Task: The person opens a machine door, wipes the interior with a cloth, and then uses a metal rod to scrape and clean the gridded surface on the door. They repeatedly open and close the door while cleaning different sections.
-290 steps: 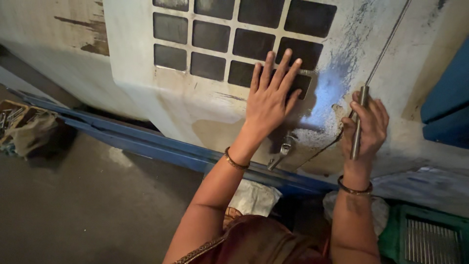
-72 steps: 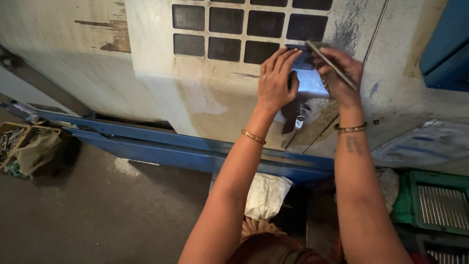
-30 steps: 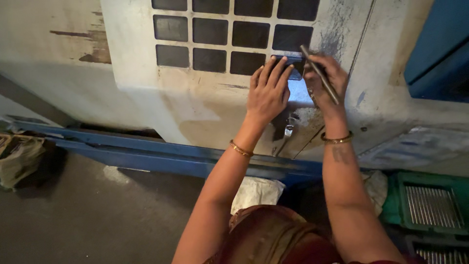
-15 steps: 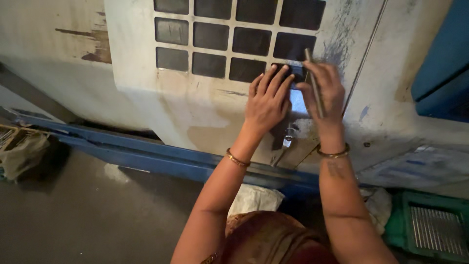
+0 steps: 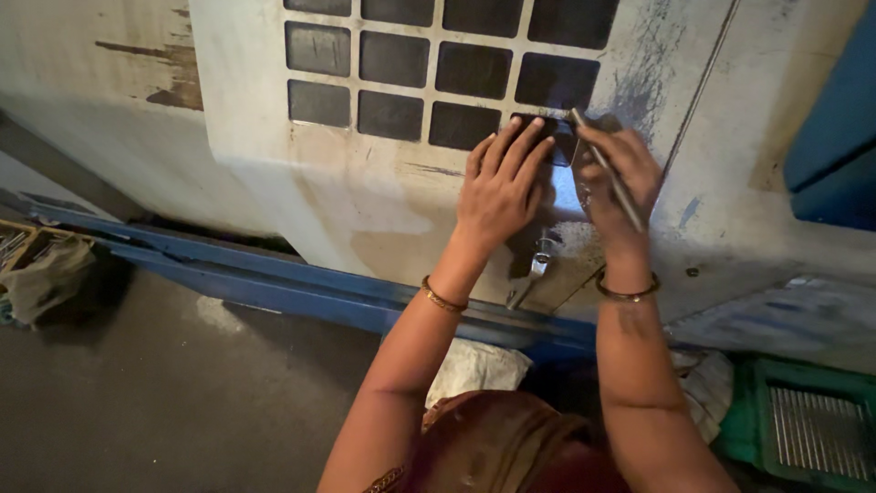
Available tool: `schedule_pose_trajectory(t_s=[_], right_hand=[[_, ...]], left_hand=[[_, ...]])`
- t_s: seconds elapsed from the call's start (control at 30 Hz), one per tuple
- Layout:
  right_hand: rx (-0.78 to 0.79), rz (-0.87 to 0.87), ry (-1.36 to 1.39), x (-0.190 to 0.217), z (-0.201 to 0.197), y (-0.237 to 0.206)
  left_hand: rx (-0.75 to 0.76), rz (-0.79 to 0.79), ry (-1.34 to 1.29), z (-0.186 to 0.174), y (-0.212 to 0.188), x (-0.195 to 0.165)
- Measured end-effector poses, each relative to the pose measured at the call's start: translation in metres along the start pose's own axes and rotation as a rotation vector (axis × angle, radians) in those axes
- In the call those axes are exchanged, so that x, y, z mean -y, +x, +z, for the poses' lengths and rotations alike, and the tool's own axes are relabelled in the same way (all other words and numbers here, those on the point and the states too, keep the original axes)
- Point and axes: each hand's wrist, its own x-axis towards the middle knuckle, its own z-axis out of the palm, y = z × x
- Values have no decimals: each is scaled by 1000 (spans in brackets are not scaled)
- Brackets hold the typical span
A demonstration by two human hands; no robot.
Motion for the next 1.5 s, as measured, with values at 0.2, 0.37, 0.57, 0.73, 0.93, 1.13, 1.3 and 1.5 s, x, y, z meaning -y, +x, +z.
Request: schedule_pose_trajectory(t_s=[0.2,0.37,0.57,0.73,0.93,1.13,1.3,1.5], right_hand=[[-28,84,60,-4,-1,-7],[10,125,-2,4,-1,-6],[12,9,13,5,6,5],[56,66,-182,5,10,8],[-3,32,78,0,6,0],[-36,120,108,2,5,-6],[-5,101,19,12,2,-4],[22,90,20,7,4,1]], left_hand=[[10,-6,0,1,-2,0],[16,-9,-14,-2,-1,-1],[29,-1,3,-1,-2,0],[9,-3,-1,0,-2,0],[26,-12,-14,-1,-1,0],[28,-4,2,-1,-2,0],[19,-4,-6,0,-2,0],[24,-6,2,-2,-2,0]])
